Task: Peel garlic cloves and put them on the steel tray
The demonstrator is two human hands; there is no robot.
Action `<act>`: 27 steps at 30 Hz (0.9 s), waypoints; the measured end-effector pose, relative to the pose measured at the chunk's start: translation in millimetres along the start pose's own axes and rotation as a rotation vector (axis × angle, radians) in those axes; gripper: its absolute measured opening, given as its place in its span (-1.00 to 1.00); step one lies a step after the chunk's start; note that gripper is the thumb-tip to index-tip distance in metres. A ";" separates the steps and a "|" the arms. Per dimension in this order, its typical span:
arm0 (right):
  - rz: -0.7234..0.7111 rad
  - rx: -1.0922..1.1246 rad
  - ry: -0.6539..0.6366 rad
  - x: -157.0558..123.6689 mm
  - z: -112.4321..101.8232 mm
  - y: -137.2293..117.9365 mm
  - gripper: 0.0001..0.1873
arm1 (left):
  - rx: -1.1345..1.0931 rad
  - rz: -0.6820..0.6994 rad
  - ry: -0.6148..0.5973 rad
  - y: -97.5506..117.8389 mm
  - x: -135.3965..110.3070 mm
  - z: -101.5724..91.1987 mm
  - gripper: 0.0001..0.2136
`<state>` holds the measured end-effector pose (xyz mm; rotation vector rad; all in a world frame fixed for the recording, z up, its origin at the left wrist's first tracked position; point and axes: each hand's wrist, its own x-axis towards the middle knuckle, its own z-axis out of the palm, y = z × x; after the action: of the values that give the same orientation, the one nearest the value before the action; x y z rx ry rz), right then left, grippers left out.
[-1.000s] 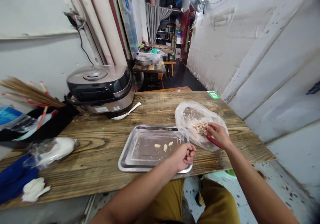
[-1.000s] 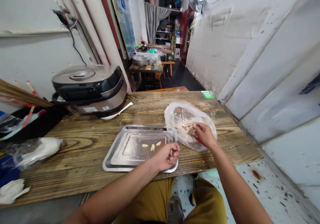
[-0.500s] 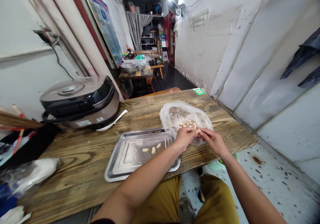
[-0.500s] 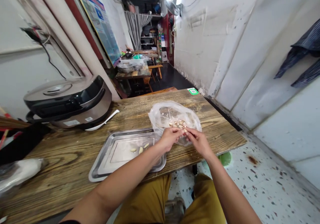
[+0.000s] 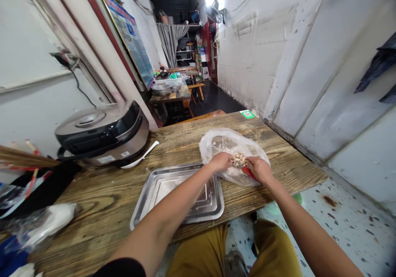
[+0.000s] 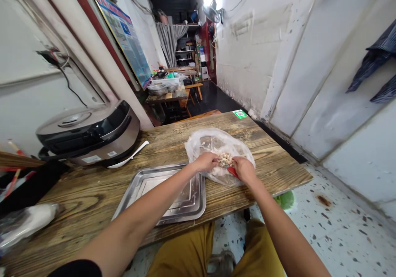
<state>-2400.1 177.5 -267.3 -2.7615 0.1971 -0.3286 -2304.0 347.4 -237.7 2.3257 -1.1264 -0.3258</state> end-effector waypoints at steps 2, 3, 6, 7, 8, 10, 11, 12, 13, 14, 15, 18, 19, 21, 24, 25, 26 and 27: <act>-0.017 -0.010 -0.029 -15.5 -1.0 -3.0 -0.73 | 0.025 0.023 -0.027 -0.9 -6.2 -1.0 -0.80; -0.029 0.000 -0.053 -23.4 -1.9 -6.4 -0.73 | 0.028 0.027 -0.040 -1.5 -9.1 -2.1 -0.80; -0.037 0.045 -0.104 -42.4 -5.1 -19.6 -0.70 | 0.042 0.053 -0.140 -4.0 -16.9 -7.2 -0.79; -0.029 0.063 -0.100 -45.6 -6.0 -23.2 -0.70 | 0.048 0.066 -0.178 -4.5 -19.4 -8.8 -0.78; -0.010 0.087 -0.078 -47.0 -6.4 -25.9 -0.71 | 0.051 0.079 -0.204 -4.6 -21.8 -9.9 -0.78; 0.038 0.169 -0.011 -44.0 -5.5 -27.8 -0.72 | 0.015 0.087 -0.193 -2.6 -25.8 -9.5 -0.79; 0.063 0.231 0.020 -40.2 -3.8 -27.4 -0.73 | -0.034 0.077 -0.149 -0.4 -27.0 -7.8 -0.80; 0.088 0.310 0.046 -35.4 -1.3 -26.4 -0.73 | -0.108 0.051 -0.080 2.4 -27.4 -5.1 -0.82; 0.110 0.408 0.065 -30.2 1.9 -25.2 -0.73 | -0.224 -0.008 0.006 5.5 -27.1 -1.5 -0.85; 0.130 0.522 0.074 -25.0 5.6 -23.9 -0.72 | -0.363 -0.092 0.092 8.9 -26.0 2.7 -0.89; 0.147 0.643 0.077 -20.4 9.7 -22.7 -0.70 | -0.502 -0.187 0.163 12.3 -24.5 7.3 -0.91; 0.179 0.930 0.072 -13.0 21.7 -20.3 -0.58 | -0.809 -0.413 0.236 20.9 -20.3 20.1 -0.89; 0.178 0.966 0.073 -12.9 25.0 -19.8 -0.56 | -0.863 -0.446 0.228 23.2 -20.0 23.4 -0.88; 0.155 0.955 0.115 -15.1 30.3 -19.0 -0.59 | -0.957 -0.492 0.211 26.8 -21.0 28.3 -0.88; 0.066 0.853 0.182 -19.3 35.4 -18.3 -0.66 | -1.110 -0.565 0.183 30.9 -23.2 32.2 -0.87; 0.043 0.829 0.192 -20.0 36.6 -18.3 -0.68 | -1.157 -0.589 0.179 31.7 -23.1 33.0 -0.86; 0.033 0.815 0.195 -20.3 37.5 -18.3 -0.68 | -1.199 -0.611 0.181 32.2 -22.4 33.6 -0.85; 0.034 0.811 0.196 -20.3 38.3 -18.3 -0.68 | -1.239 -0.632 0.184 32.3 -21.3 34.2 -0.85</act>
<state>-2408.4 210.5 -299.8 -1.9252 0.1203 -0.5305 -2353.0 335.3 -248.4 1.4247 0.0518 -0.7458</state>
